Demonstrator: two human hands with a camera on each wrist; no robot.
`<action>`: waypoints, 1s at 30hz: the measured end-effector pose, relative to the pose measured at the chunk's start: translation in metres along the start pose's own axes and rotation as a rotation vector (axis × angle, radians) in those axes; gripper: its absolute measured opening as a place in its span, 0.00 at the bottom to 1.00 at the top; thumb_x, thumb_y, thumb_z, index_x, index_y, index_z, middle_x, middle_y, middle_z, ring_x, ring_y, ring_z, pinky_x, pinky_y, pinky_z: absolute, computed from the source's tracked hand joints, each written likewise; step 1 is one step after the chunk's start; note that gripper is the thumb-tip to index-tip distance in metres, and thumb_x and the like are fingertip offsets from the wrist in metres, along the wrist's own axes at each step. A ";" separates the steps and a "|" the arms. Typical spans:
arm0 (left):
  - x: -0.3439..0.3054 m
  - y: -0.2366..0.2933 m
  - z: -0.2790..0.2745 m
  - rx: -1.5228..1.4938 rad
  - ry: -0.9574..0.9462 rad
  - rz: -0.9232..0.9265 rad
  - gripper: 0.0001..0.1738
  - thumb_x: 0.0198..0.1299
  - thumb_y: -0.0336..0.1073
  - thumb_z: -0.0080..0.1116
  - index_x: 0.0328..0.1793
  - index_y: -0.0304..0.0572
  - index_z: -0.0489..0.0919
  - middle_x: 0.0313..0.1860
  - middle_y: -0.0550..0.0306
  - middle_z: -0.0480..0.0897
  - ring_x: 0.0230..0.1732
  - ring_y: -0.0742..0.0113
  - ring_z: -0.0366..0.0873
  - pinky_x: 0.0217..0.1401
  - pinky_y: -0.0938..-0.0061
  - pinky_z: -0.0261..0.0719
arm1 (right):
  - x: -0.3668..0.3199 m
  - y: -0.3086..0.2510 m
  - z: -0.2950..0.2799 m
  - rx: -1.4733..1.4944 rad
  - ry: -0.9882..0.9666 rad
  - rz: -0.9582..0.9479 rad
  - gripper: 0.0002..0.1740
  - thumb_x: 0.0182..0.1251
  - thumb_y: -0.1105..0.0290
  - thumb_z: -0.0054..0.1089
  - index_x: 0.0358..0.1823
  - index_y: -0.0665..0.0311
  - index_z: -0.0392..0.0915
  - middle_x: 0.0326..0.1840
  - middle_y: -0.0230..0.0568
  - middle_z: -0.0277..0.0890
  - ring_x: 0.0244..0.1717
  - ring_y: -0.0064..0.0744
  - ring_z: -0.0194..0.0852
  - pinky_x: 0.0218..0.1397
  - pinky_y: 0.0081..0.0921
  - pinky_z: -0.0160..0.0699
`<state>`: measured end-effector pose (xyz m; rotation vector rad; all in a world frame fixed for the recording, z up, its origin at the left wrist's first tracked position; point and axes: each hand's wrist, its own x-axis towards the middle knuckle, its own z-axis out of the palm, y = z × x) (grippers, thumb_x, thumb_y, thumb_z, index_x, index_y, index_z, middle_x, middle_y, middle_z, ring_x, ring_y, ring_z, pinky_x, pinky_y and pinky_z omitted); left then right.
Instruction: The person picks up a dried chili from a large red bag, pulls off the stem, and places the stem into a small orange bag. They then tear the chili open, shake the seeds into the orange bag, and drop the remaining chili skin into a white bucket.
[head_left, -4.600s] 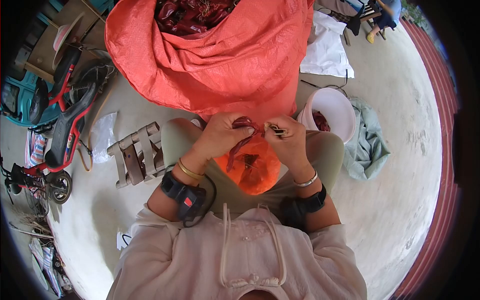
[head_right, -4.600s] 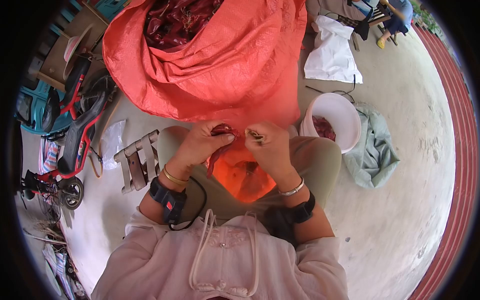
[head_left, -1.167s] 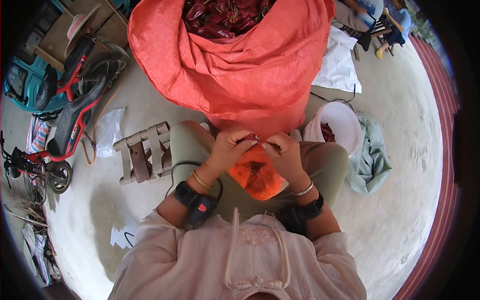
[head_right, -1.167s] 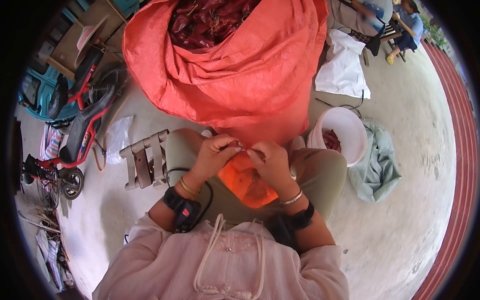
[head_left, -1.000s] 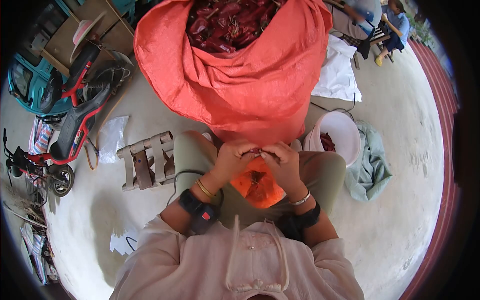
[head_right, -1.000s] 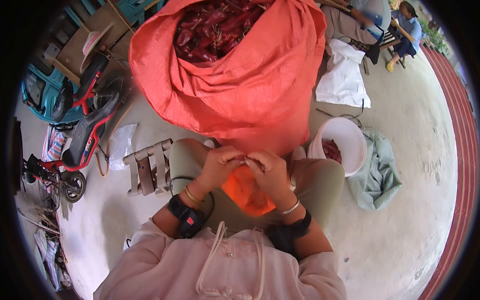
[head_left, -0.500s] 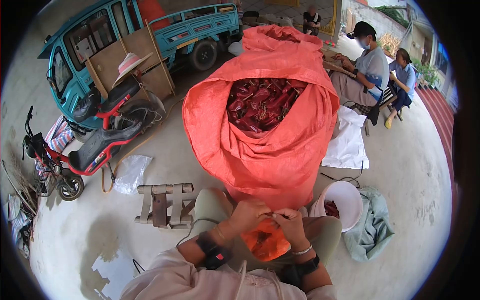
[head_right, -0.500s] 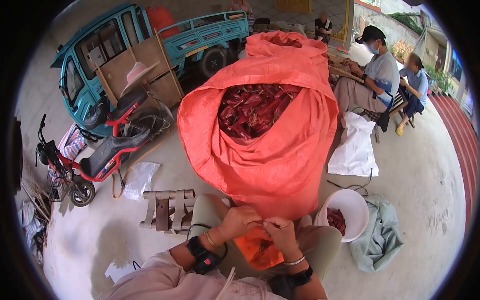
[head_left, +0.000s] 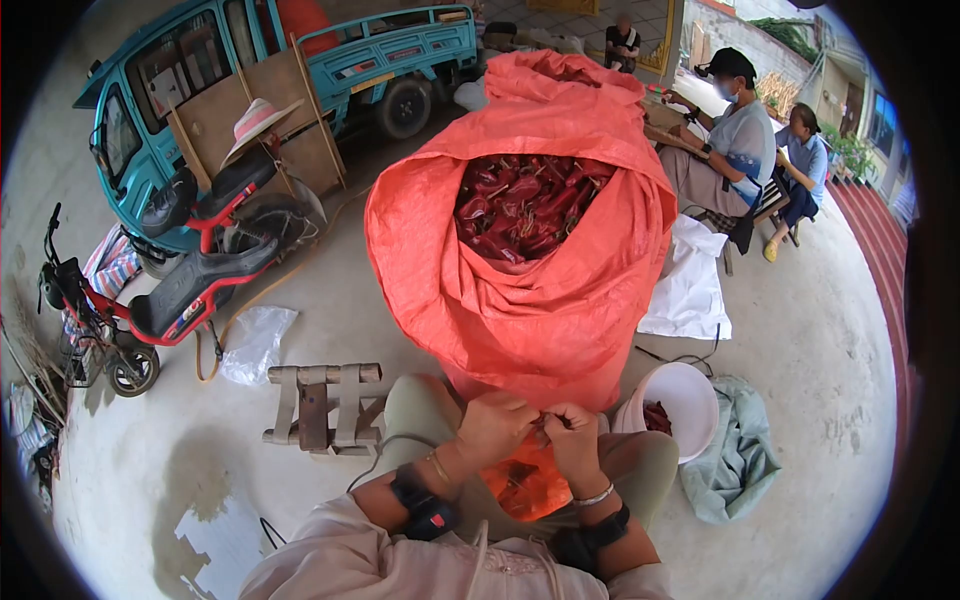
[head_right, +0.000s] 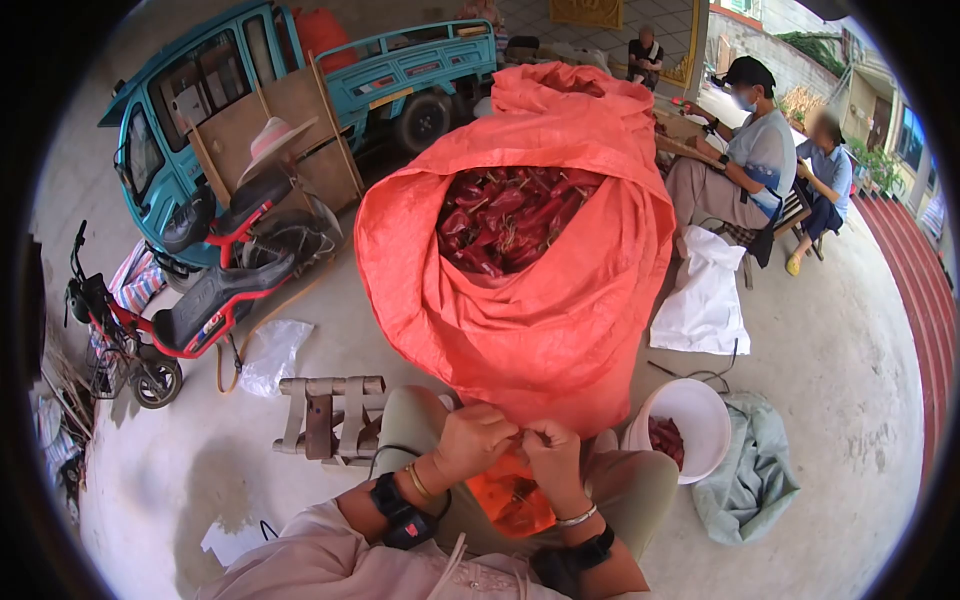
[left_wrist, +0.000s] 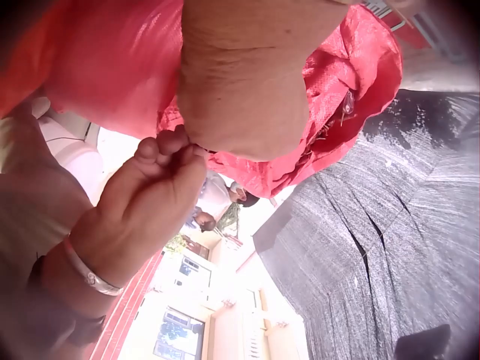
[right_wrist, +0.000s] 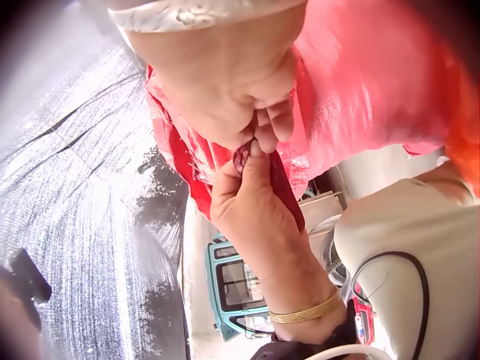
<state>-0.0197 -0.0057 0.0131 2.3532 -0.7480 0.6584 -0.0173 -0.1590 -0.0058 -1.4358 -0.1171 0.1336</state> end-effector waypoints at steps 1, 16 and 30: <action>0.000 0.001 -0.002 -0.018 0.010 -0.008 0.06 0.37 0.29 0.59 0.24 0.44 0.75 0.20 0.58 0.72 0.25 0.60 0.74 0.26 0.70 0.73 | 0.000 0.000 -0.001 -0.027 -0.024 -0.012 0.05 0.58 0.79 0.51 0.33 0.71 0.76 0.22 0.35 0.75 0.22 0.18 0.73 0.24 0.14 0.72; 0.006 -0.007 -0.008 -0.197 -0.153 -0.219 0.08 0.44 0.33 0.61 0.30 0.41 0.76 0.25 0.54 0.76 0.28 0.55 0.75 0.30 0.69 0.72 | 0.008 -0.003 -0.002 -0.600 -0.001 -0.370 0.05 0.58 0.75 0.53 0.25 0.68 0.73 0.19 0.30 0.71 0.21 0.17 0.68 0.24 0.17 0.66; -0.004 -0.010 0.012 -1.052 -0.072 -0.678 0.06 0.56 0.21 0.49 0.40 0.35 0.72 0.29 0.62 0.75 0.34 0.78 0.72 0.36 0.82 0.73 | 0.006 -0.003 -0.006 -0.152 -0.091 -0.117 0.02 0.57 0.79 0.54 0.32 0.69 0.74 0.22 0.30 0.71 0.23 0.14 0.66 0.26 0.12 0.67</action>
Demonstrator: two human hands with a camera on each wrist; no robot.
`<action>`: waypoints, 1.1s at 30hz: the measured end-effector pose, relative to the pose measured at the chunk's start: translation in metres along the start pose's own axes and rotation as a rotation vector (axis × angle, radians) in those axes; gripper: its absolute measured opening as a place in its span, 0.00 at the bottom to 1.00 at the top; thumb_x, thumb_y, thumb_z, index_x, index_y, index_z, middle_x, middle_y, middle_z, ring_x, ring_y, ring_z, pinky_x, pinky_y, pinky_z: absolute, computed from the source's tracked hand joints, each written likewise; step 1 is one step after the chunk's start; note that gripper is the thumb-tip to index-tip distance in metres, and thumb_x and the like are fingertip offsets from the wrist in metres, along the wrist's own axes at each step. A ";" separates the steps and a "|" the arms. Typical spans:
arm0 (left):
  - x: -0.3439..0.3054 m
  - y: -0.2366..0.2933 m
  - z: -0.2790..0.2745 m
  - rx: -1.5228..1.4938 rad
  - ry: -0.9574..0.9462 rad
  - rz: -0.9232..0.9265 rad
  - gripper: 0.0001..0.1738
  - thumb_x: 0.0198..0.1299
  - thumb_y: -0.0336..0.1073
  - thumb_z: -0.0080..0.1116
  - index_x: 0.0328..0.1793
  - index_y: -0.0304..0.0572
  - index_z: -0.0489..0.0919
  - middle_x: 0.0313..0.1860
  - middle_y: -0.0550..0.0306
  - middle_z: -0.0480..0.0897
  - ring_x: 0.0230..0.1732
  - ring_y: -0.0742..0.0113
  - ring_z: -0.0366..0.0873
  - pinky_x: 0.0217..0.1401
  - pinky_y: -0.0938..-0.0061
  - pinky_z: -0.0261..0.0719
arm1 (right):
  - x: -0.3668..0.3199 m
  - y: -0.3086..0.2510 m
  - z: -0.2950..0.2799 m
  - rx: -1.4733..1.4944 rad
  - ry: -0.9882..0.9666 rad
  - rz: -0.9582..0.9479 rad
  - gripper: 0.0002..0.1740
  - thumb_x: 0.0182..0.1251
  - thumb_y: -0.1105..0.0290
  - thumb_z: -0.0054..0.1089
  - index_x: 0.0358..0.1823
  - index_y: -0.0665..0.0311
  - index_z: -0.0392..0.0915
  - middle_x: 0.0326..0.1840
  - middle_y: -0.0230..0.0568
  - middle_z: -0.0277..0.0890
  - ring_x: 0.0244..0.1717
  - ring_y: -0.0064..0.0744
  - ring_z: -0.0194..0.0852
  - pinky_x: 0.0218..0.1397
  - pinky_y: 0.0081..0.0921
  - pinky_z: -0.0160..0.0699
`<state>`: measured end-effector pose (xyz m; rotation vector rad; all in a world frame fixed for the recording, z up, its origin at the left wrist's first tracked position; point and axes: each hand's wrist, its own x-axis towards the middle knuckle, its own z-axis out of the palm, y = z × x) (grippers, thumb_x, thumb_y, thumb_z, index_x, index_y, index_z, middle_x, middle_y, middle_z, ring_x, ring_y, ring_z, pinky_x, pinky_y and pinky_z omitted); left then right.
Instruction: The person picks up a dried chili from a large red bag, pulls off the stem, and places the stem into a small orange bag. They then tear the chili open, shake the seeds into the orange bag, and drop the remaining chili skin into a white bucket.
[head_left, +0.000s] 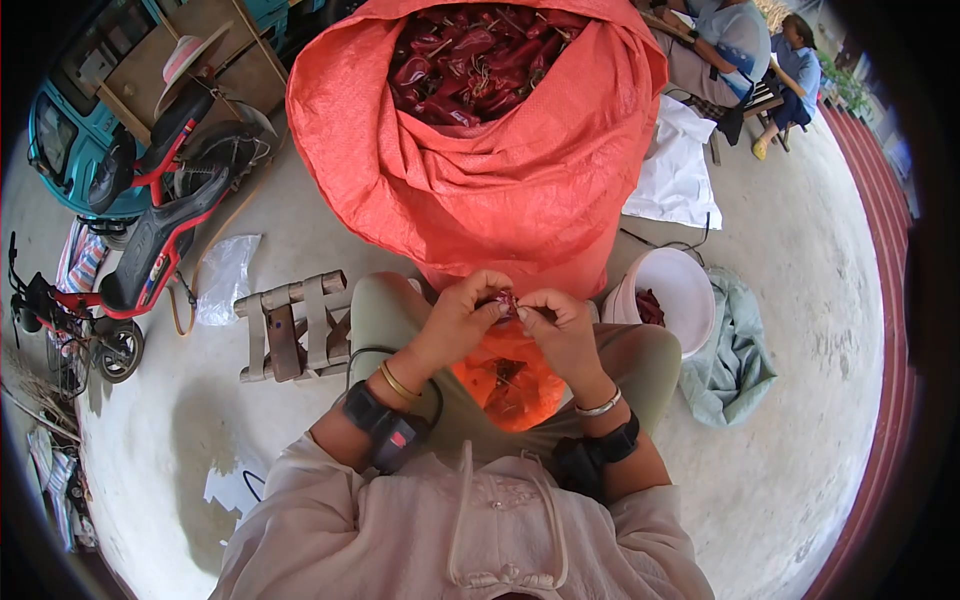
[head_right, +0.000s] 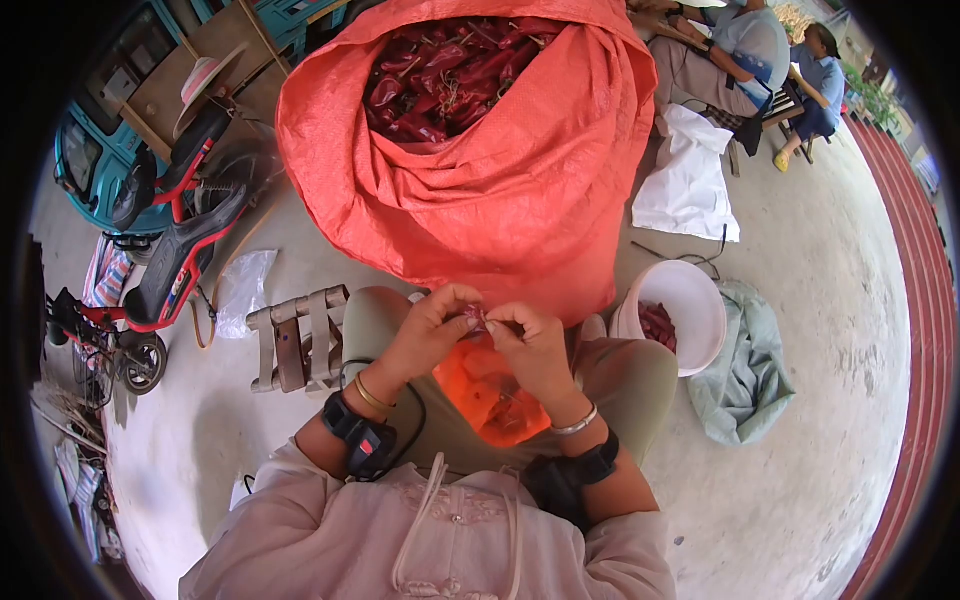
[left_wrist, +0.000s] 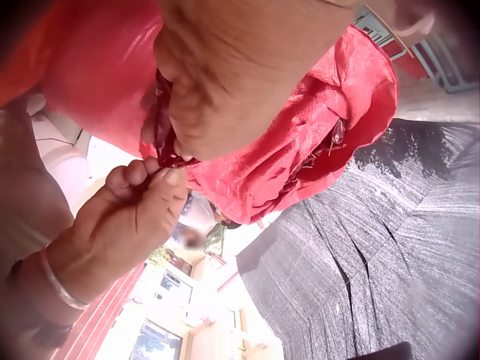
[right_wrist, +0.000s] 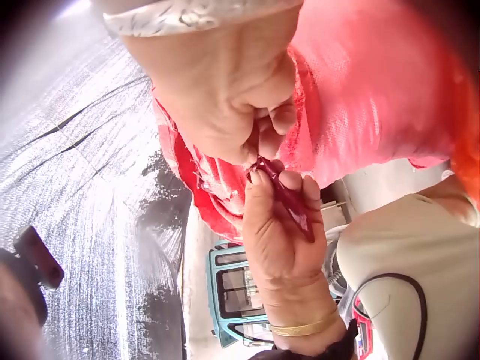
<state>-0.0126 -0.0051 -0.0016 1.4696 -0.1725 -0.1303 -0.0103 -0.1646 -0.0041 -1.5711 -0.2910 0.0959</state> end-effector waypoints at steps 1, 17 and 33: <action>-0.001 0.005 0.001 -0.058 0.017 -0.025 0.07 0.55 0.20 0.49 0.40 0.35 0.72 0.29 0.63 0.75 0.32 0.79 0.71 0.34 0.83 0.72 | 0.000 -0.003 -0.001 0.000 -0.006 0.026 0.03 0.56 0.80 0.54 0.32 0.69 0.75 0.23 0.30 0.72 0.24 0.14 0.66 0.27 0.13 0.67; -0.006 0.005 -0.010 0.009 -0.145 -0.012 0.07 0.52 0.20 0.53 0.38 0.35 0.73 0.32 0.61 0.77 0.33 0.80 0.74 0.32 0.84 0.74 | 0.000 -0.016 -0.001 0.362 -0.091 0.403 0.02 0.54 0.77 0.51 0.27 0.67 0.73 0.17 0.28 0.66 0.17 0.12 0.58 0.17 0.12 0.54; -0.008 -0.004 -0.001 0.278 0.032 0.184 0.06 0.53 0.24 0.57 0.38 0.34 0.78 0.30 0.62 0.79 0.29 0.78 0.74 0.30 0.83 0.74 | 0.002 -0.009 -0.001 -0.087 0.050 0.037 0.01 0.57 0.79 0.52 0.28 0.68 0.73 0.19 0.28 0.69 0.20 0.12 0.64 0.22 0.12 0.63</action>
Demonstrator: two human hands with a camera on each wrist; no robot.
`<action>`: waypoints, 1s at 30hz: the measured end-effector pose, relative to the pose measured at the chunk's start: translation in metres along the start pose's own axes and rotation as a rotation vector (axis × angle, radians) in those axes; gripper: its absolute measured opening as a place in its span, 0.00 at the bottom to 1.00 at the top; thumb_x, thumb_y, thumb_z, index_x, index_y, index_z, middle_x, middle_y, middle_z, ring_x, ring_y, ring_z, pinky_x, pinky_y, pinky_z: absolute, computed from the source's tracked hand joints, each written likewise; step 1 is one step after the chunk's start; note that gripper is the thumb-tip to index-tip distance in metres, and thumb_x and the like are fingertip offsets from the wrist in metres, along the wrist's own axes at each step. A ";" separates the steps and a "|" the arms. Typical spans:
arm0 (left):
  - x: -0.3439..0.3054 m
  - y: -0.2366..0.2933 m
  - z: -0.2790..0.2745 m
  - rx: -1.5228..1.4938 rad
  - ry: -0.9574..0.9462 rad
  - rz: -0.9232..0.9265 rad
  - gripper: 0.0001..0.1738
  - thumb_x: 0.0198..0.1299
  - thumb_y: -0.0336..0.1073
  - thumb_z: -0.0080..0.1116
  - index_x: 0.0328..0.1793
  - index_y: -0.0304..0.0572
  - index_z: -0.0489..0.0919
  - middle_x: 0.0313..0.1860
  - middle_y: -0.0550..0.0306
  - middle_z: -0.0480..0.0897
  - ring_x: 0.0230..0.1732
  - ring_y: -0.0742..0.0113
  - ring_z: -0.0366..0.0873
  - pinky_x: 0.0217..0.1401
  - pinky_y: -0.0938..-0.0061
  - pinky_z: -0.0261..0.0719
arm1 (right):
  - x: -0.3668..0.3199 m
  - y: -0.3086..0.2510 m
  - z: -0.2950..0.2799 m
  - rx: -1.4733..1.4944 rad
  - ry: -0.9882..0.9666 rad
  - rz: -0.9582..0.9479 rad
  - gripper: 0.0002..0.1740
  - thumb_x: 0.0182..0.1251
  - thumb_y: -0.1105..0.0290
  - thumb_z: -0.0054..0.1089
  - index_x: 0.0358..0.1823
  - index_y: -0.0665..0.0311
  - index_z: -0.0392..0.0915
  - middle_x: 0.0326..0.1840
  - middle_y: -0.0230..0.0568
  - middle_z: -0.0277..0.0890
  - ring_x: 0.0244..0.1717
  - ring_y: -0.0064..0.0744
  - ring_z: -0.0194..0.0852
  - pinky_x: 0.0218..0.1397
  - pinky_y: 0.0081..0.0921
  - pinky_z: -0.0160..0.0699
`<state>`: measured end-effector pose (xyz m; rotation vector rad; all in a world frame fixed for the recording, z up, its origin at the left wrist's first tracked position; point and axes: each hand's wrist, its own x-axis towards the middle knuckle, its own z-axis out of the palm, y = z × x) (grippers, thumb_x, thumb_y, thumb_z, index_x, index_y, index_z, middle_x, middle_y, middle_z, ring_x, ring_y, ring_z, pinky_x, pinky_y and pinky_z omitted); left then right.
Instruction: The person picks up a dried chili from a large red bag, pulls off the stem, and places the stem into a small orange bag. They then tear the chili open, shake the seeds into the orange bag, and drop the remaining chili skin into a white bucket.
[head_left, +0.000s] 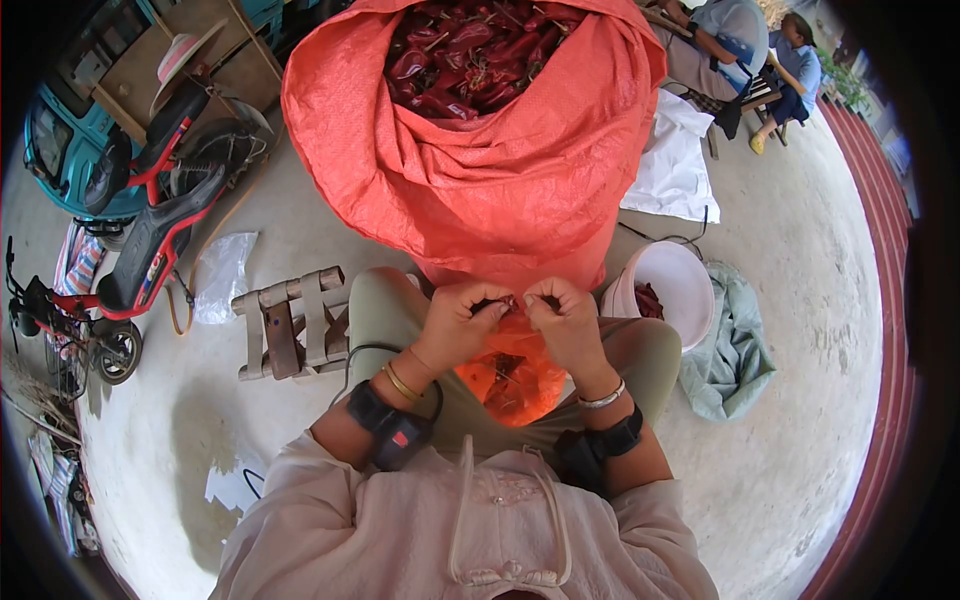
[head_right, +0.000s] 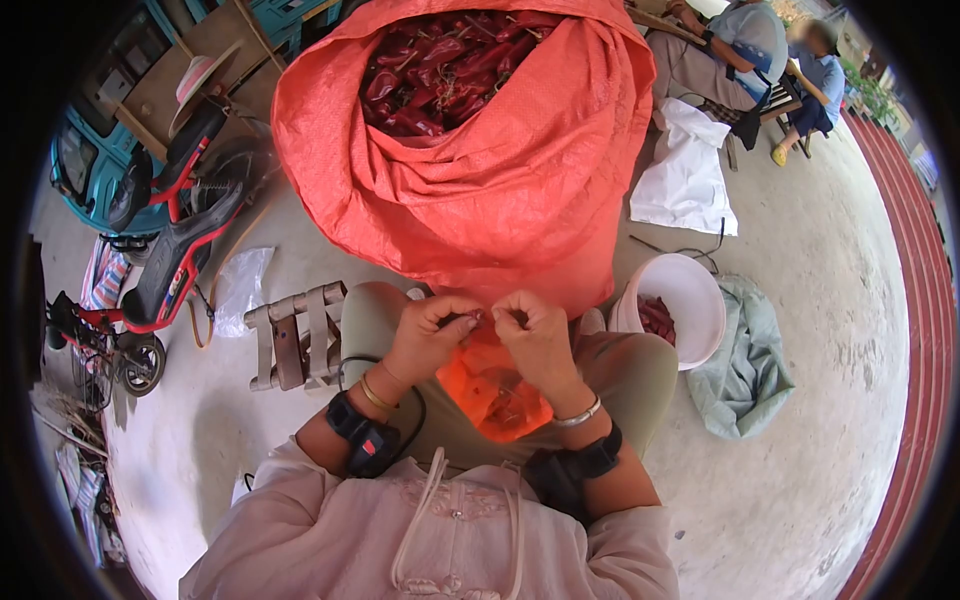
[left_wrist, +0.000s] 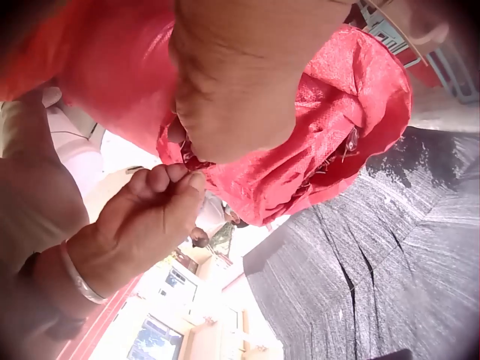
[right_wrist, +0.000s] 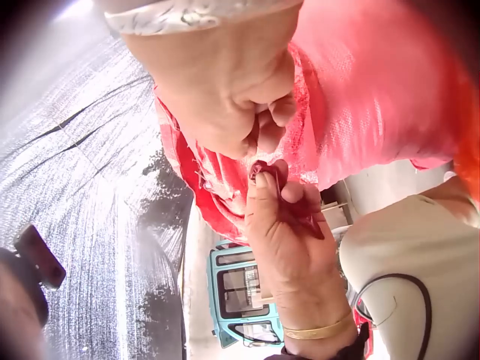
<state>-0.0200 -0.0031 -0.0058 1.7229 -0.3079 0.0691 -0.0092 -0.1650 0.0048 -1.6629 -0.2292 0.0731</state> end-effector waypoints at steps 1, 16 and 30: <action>0.000 0.002 0.000 -0.122 0.009 -0.100 0.06 0.54 0.24 0.56 0.38 0.34 0.78 0.30 0.63 0.79 0.28 0.80 0.73 0.30 0.84 0.73 | 0.000 0.000 0.000 0.032 -0.004 -0.008 0.01 0.57 0.79 0.53 0.29 0.69 0.74 0.19 0.28 0.70 0.21 0.13 0.65 0.24 0.12 0.65; -0.001 0.005 -0.001 -0.037 0.052 0.024 0.07 0.49 0.19 0.56 0.35 0.34 0.75 0.27 0.60 0.78 0.30 0.79 0.73 0.36 0.83 0.73 | -0.005 0.001 0.006 -0.180 -0.004 -0.177 0.05 0.52 0.79 0.57 0.31 0.71 0.77 0.24 0.37 0.76 0.24 0.19 0.71 0.29 0.17 0.70; -0.001 -0.002 -0.008 -0.233 -0.156 -0.118 0.07 0.53 0.17 0.50 0.34 0.37 0.72 0.30 0.64 0.74 0.30 0.81 0.70 0.32 0.85 0.70 | -0.005 0.003 -0.002 0.097 -0.150 0.099 0.04 0.55 0.79 0.54 0.32 0.70 0.77 0.24 0.31 0.75 0.24 0.14 0.69 0.27 0.13 0.70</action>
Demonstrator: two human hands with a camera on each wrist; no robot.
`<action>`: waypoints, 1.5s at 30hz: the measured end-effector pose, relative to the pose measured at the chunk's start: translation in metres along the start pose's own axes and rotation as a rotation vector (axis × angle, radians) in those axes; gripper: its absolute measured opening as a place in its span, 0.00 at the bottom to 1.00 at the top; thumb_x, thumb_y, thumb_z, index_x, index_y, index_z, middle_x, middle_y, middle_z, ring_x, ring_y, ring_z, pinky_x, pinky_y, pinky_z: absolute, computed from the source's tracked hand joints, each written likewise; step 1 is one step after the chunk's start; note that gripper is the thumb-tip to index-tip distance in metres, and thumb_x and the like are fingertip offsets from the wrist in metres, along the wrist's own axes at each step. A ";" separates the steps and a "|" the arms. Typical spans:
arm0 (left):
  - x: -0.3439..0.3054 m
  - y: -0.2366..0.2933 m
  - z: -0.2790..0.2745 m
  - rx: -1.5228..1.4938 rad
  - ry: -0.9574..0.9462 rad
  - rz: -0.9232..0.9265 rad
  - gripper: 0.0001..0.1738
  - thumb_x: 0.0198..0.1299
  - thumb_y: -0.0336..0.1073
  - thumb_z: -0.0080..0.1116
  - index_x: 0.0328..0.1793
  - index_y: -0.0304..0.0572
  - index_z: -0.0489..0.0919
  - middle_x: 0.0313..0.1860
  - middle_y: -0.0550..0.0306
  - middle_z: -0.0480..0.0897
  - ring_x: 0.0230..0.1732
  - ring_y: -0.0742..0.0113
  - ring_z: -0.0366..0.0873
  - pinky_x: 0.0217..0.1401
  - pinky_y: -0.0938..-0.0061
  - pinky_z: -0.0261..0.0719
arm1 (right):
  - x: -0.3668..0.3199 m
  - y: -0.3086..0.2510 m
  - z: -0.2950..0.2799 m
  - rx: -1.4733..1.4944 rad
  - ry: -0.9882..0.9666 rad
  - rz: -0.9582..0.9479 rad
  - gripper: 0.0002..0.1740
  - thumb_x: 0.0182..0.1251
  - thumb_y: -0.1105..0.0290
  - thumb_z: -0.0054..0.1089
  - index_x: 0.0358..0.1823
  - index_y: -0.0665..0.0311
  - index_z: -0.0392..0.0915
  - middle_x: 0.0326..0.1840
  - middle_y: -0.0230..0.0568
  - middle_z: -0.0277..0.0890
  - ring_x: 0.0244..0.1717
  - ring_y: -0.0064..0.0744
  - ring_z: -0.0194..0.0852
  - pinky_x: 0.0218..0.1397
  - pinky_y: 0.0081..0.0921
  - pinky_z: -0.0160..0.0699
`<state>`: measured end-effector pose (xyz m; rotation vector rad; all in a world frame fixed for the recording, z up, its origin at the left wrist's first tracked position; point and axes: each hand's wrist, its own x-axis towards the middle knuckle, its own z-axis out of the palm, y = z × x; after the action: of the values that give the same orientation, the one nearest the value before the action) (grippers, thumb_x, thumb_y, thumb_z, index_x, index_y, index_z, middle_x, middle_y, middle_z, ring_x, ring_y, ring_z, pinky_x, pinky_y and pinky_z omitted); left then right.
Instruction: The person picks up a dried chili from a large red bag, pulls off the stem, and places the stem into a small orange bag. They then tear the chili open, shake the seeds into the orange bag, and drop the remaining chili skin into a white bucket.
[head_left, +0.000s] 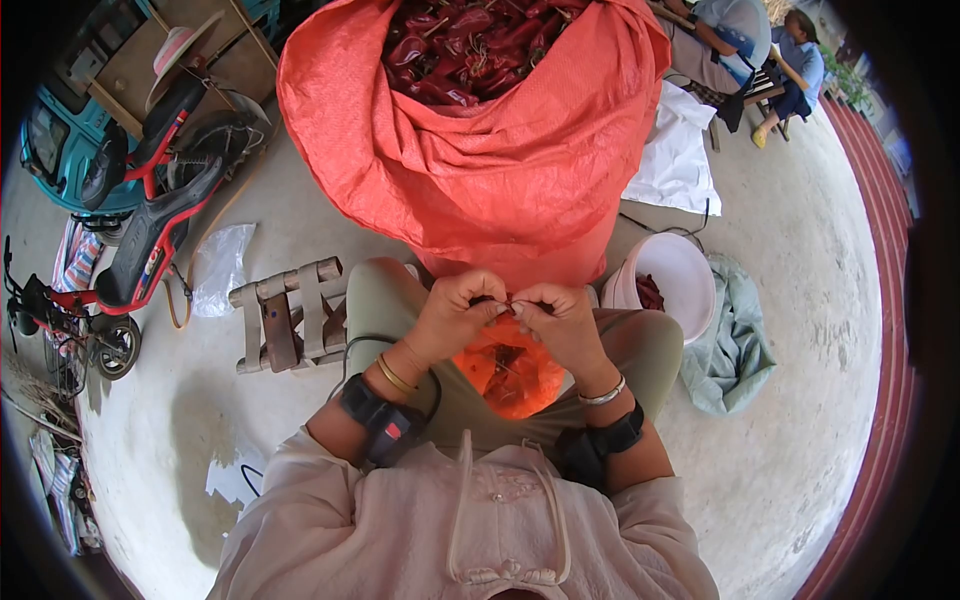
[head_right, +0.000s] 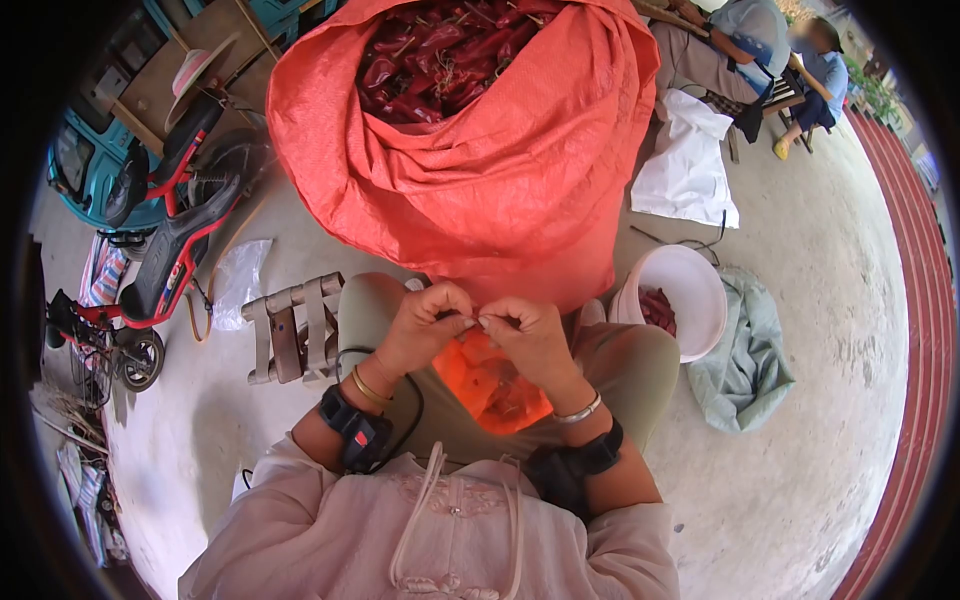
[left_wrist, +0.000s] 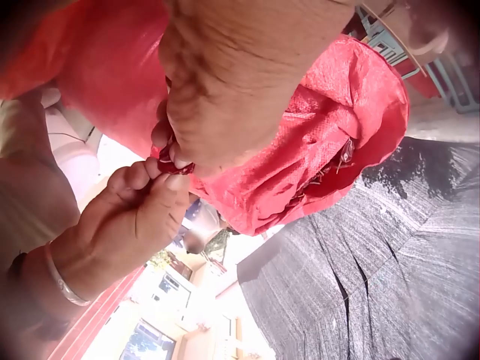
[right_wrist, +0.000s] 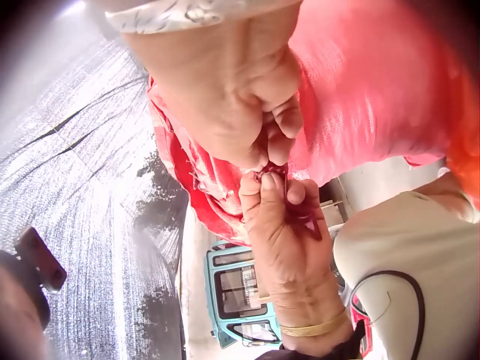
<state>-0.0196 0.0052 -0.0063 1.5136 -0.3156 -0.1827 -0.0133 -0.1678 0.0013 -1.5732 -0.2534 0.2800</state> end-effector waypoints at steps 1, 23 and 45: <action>0.000 0.000 0.000 -0.002 -0.006 -0.008 0.07 0.53 0.17 0.49 0.34 0.36 0.72 0.30 0.64 0.74 0.30 0.81 0.70 0.32 0.85 0.70 | 0.000 0.001 0.001 -0.032 0.007 -0.016 0.04 0.55 0.79 0.54 0.31 0.70 0.77 0.23 0.31 0.75 0.24 0.14 0.69 0.27 0.13 0.69; 0.003 -0.016 -0.007 -0.438 -0.109 -0.218 0.06 0.55 0.24 0.52 0.39 0.40 0.72 0.29 0.67 0.73 0.29 0.78 0.70 0.34 0.84 0.70 | 0.003 0.019 0.005 0.718 -0.047 0.379 0.03 0.58 0.76 0.50 0.28 0.65 0.72 0.14 0.28 0.62 0.11 0.14 0.52 0.12 0.13 0.46; 0.005 -0.018 0.000 -0.184 0.028 -0.094 0.06 0.57 0.23 0.51 0.40 0.35 0.76 0.34 0.64 0.78 0.35 0.76 0.75 0.41 0.83 0.74 | 0.001 -0.005 0.003 0.263 0.077 0.225 0.02 0.55 0.77 0.50 0.29 0.67 0.72 0.17 0.30 0.67 0.15 0.14 0.58 0.18 0.13 0.57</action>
<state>-0.0139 0.0023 -0.0241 1.3480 -0.1992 -0.2582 -0.0132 -0.1641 0.0063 -1.3487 0.0217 0.4096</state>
